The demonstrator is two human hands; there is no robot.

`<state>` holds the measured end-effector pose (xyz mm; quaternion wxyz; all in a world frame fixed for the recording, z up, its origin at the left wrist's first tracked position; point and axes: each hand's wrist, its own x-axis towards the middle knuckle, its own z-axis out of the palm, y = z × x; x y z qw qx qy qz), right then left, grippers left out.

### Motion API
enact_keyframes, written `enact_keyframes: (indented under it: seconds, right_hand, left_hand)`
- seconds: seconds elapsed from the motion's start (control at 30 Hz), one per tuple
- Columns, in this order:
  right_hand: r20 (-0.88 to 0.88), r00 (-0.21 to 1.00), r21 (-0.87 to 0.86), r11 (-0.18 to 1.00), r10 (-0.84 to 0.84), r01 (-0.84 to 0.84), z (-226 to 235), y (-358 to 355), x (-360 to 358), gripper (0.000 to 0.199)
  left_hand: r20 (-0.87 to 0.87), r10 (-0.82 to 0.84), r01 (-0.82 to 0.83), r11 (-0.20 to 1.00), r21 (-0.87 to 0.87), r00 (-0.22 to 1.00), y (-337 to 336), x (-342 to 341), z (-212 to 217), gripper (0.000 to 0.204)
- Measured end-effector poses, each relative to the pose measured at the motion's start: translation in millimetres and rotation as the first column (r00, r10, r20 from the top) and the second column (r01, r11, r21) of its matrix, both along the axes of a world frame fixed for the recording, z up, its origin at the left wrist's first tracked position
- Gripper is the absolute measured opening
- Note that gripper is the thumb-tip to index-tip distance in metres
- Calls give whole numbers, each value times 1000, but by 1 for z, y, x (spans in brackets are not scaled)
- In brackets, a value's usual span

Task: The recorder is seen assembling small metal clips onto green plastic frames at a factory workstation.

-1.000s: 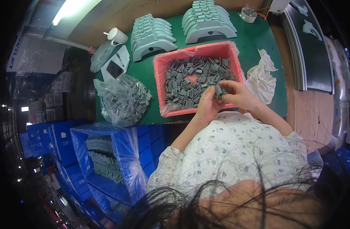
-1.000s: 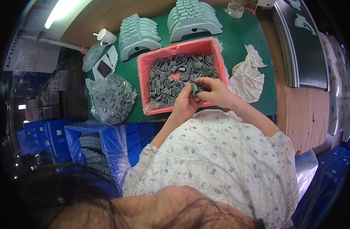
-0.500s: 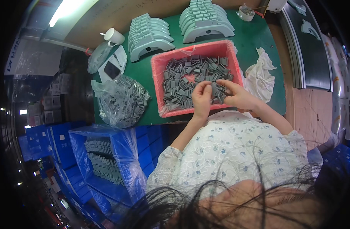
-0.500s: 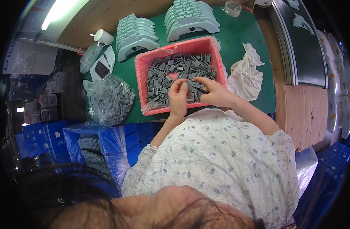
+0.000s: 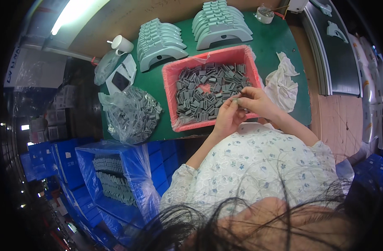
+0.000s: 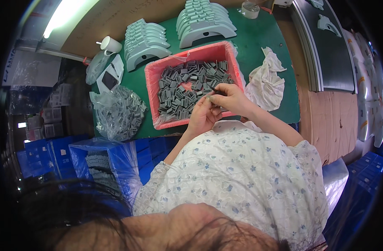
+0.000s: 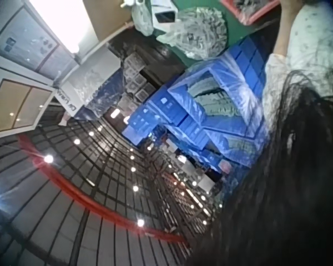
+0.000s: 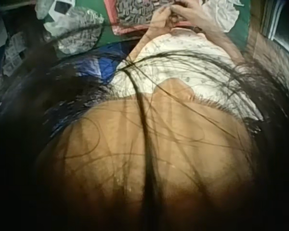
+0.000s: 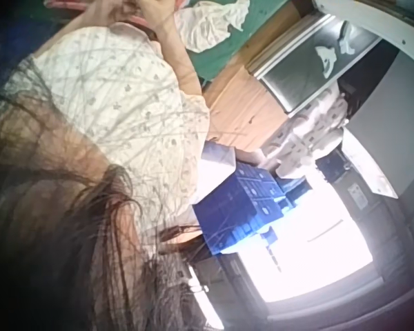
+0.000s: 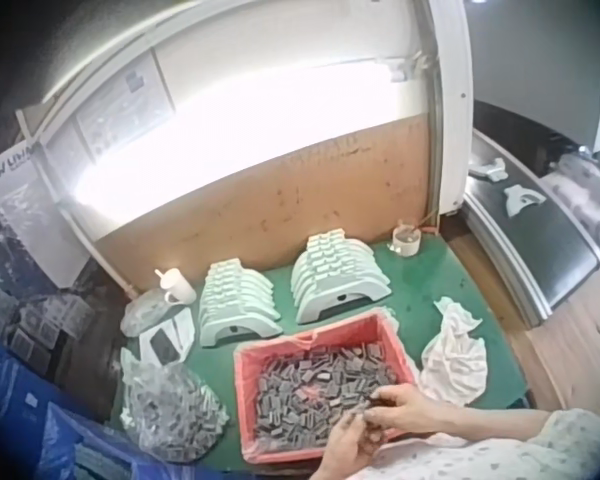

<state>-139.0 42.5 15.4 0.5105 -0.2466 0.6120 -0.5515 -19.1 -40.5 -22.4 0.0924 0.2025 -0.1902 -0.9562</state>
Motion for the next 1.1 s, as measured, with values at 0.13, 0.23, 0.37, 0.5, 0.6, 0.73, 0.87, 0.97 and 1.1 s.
enact_keyframes:
  seconds: [0.13, 0.23, 0.37, 0.5, 0.6, 0.73, 0.87, 0.97, 1.1]
  right_hand:
    - [21, 999, 86, 996, 30, -32, 18, 8, 1, 15]
    - [66, 996, 95, 993, 61, -67, 14, 19, -7, 16]
    - [19, 997, 96, 992, 79, -80, 26, 26, -4, 23]
    - [-72, 973, 80, 974, 218, -213, 31, 29, -7, 29]
    - [-50, 965, 42, 966, 256, -254, 33, 30, -7, 29]
    - [-85, 952, 81, 954, 295, -289, 36, 28, -9, 28]
    - [-154, 935, 78, 947, 320, -311, 36, 29, -8, 29]
    - [-120, 944, 98, 950, 307, -297, 33, 30, -10, 29]
    - [-145, 934, 96, 944, 327, -316, 31, 28, -10, 28]
  left_hand:
    - [79, -86, 101, 972, -210, 993, 0, 7, -4, 24]
    - [-18, -106, 102, 983, -154, 994, 0, 9, -8, 22]
    - [-102, -169, 180, 978, 109, 980, 3, 11, 3, 22]
    - [-106, -200, 208, 975, 77, 974, 4, 11, 6, 20]
    - [-109, -218, 223, 974, 35, 970, 4, 10, 4, 20]
    - [-67, -225, 225, 974, -9, 972, 5, 12, 6, 20]
    - [-76, -203, 204, 979, 10, 976, 5, 13, 5, 20]
    - [-52, -206, 206, 978, 8, 977, 5, 12, 9, 20]
    - [-43, -207, 206, 978, -34, 977, 5, 14, 7, 20]
